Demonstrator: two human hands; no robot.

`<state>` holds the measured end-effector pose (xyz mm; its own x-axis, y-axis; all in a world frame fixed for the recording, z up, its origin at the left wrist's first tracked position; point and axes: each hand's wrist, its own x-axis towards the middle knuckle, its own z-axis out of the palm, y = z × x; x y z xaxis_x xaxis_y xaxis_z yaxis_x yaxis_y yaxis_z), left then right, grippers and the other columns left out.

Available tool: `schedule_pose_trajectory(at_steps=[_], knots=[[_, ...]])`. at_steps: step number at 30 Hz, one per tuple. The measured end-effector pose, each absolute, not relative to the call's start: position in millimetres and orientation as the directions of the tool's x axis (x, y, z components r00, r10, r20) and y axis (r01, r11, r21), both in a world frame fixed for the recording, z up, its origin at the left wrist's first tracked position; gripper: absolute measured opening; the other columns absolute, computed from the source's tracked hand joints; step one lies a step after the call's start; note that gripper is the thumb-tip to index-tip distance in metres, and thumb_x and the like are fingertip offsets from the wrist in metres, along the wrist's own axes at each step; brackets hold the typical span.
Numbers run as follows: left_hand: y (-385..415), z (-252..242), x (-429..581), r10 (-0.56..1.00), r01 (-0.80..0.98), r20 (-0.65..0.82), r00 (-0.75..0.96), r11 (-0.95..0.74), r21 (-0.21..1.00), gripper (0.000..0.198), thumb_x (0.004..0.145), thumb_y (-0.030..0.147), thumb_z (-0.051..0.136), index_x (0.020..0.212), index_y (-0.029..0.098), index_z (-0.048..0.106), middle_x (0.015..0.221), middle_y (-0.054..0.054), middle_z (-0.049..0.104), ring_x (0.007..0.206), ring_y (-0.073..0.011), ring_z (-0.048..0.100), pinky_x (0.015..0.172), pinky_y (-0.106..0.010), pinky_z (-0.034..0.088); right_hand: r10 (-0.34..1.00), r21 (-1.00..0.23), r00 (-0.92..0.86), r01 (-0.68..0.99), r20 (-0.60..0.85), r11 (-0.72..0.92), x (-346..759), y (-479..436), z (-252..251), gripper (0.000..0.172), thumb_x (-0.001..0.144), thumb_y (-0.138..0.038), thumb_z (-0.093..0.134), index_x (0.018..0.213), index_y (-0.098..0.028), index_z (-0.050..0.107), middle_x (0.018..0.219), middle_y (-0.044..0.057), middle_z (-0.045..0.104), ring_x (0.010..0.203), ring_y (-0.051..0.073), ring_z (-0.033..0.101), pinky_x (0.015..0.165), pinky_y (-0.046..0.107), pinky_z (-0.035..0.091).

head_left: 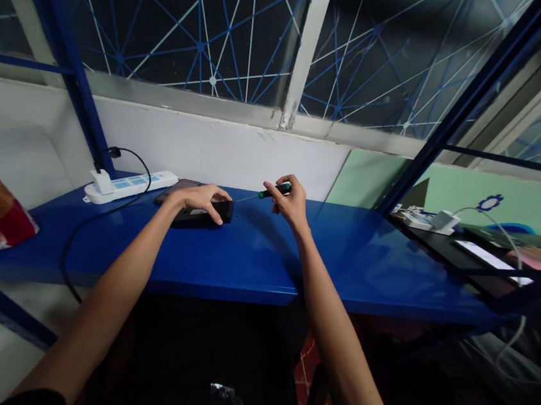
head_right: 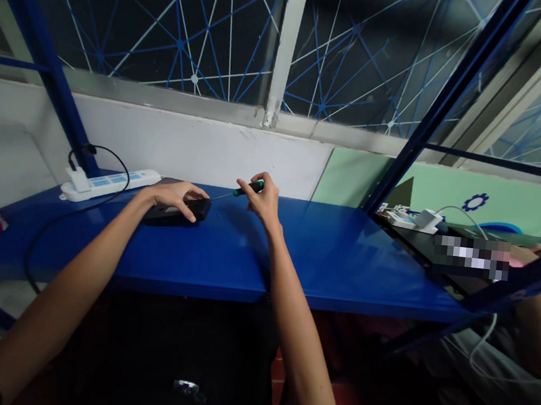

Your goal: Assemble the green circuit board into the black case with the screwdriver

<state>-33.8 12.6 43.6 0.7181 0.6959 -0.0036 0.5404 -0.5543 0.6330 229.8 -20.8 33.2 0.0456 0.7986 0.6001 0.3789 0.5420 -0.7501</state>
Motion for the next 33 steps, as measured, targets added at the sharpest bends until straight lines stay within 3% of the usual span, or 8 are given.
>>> schedule_pose_trajectory(at_steps=[4, 9, 15, 20, 29, 33], knots=[[16, 40, -34, 0.717, 0.585, -0.028, 0.696, -0.543, 0.602, 0.075, 0.054, 0.037, 0.080, 0.125, 0.022, 0.063, 0.117, -0.012, 0.068, 0.104, -0.0265, 0.063, 0.084, -0.035, 0.048, 0.721, -0.665, 0.141, 0.535, 0.679, 0.522, 231, -20, 32, 0.033, 0.085, -0.056, 0.056, 0.083, -0.023, 0.050, 0.051, -0.003, 0.056, 0.039, 0.012, 0.054, 0.050, 0.027, 0.044], [21, 34, -32, 0.768, 0.726, -0.113, 0.631, -0.532, 0.435, 0.083, 0.049, 0.048, 0.081, 0.127, 0.026, 0.062, 0.133, -0.012, 0.058, 0.115, -0.0312, 0.056, 0.089, -0.038, 0.046, 0.710, -0.572, 0.162, 0.723, 0.685, 0.387, 233, -13, 28, 0.025, 0.084, -0.045, 0.057, 0.074, -0.022, 0.055, 0.054, 0.001, 0.060, 0.051, 0.015, 0.059, 0.057, 0.029, 0.042], [21, 33, -26, 0.761, 0.777, -0.228, 0.608, -0.511, 0.368, 0.095, 0.049, 0.054, 0.081, 0.136, 0.026, 0.053, 0.141, -0.014, 0.050, 0.121, -0.0352, 0.050, 0.094, -0.043, 0.044, 0.749, -0.522, 0.090, 0.770, 0.657, 0.366, 226, -15, 27, 0.020, 0.082, -0.039, 0.057, 0.074, -0.021, 0.057, 0.055, 0.002, 0.061, 0.053, 0.015, 0.059, 0.057, 0.028, 0.039], [22, 31, -23, 0.740, 0.772, -0.246, 0.626, -0.543, 0.331, 0.097, 0.051, 0.055, 0.080, 0.139, 0.027, 0.050, 0.136, -0.014, 0.054, 0.119, -0.0349, 0.050, 0.094, -0.045, 0.045, 0.763, -0.519, 0.059, 0.767, 0.643, 0.378, 225, -15, 25, 0.020, 0.083, -0.038, 0.057, 0.075, -0.020, 0.057, 0.059, 0.003, 0.063, 0.056, 0.015, 0.060, 0.057, 0.028, 0.037], [27, 23, -27, 0.733, 0.707, -0.091, 0.674, -0.604, 0.367, 0.080, 0.046, 0.048, 0.083, 0.121, 0.025, 0.066, 0.116, -0.013, 0.065, 0.100, -0.0302, 0.058, 0.080, -0.037, 0.048, 0.747, -0.509, 0.043, 0.758, 0.663, 0.408, 226, -9, 17, 0.023, 0.083, -0.042, 0.057, 0.072, -0.022, 0.054, 0.058, 0.002, 0.062, 0.053, 0.015, 0.058, 0.053, 0.027, 0.036], [24, 27, -26, 0.723, 0.688, -0.130, 0.679, -0.563, 0.459, 0.072, 0.053, 0.048, 0.080, 0.119, 0.023, 0.066, 0.118, -0.013, 0.065, 0.100, -0.0289, 0.061, 0.079, -0.035, 0.048, 0.754, -0.564, 0.062, 0.704, 0.653, 0.431, 228, -12, 21, 0.025, 0.083, -0.043, 0.057, 0.071, -0.022, 0.054, 0.054, 0.001, 0.060, 0.048, 0.014, 0.057, 0.053, 0.027, 0.039]])
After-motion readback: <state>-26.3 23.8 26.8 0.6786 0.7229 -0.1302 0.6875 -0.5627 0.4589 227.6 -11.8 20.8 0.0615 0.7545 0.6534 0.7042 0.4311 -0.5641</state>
